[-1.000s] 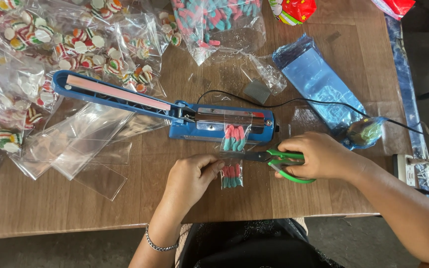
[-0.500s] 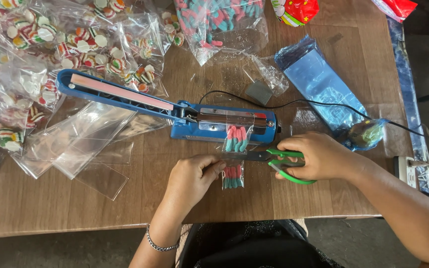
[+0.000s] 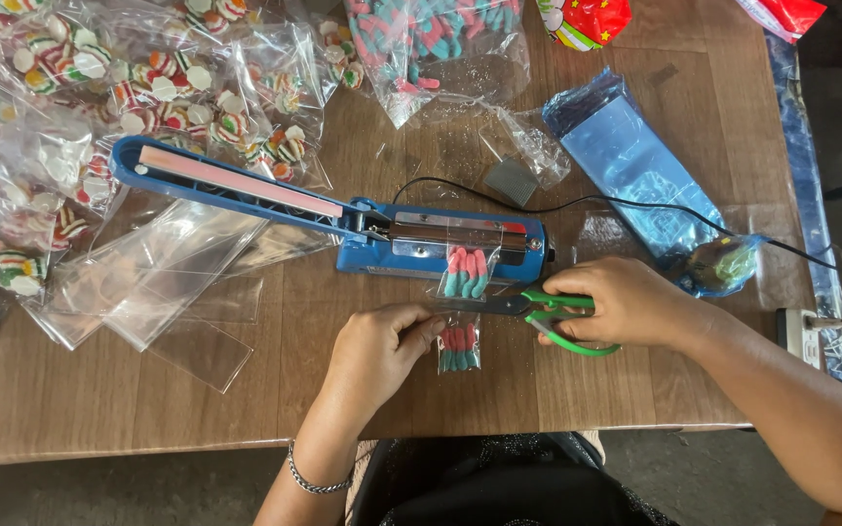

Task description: The person is manually placing small candies into plastic bags and then using a heat sealer to close the bags.

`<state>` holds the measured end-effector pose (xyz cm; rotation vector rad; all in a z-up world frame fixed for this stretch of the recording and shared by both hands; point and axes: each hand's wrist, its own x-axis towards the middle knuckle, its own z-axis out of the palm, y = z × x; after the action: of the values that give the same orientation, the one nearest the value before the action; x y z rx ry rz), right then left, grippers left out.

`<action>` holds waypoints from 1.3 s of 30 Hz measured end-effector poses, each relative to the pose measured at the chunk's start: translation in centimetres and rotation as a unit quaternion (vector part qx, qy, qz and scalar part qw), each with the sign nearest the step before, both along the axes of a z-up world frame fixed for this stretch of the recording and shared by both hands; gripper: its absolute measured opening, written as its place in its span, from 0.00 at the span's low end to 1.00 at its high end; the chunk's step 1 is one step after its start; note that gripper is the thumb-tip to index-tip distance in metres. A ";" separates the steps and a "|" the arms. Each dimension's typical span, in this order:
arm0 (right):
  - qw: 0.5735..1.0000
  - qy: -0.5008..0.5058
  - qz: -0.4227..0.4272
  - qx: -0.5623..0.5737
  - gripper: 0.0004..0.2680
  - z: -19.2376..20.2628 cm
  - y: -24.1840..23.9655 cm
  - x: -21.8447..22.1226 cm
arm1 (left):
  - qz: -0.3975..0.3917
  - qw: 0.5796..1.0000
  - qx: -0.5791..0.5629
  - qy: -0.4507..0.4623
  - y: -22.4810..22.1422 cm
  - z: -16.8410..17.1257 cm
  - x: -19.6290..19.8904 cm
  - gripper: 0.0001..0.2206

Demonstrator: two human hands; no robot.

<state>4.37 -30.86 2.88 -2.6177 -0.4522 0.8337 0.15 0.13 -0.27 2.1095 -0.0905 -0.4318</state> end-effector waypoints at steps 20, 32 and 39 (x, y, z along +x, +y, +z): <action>0.997 0.008 0.073 0.036 0.15 1.0 -1.4 -0.8 | -0.006 0.999 -0.035 -0.036 0.6 0.1 -0.4 0.04; 0.899 0.074 -0.077 0.425 0.19 -2.1 -11.0 -6.6 | 0.043 0.879 -0.433 -0.196 1.0 4.0 -2.1 0.07; 0.813 -0.047 -0.173 0.553 0.20 -7.7 -9.3 -6.7 | 0.083 0.949 -0.104 -0.287 -1.8 7.5 1.7 0.09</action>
<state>-2.36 -40.17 -4.84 -1.5493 -0.3148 0.1722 1.81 -1.65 7.18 1.9533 -0.2787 0.2929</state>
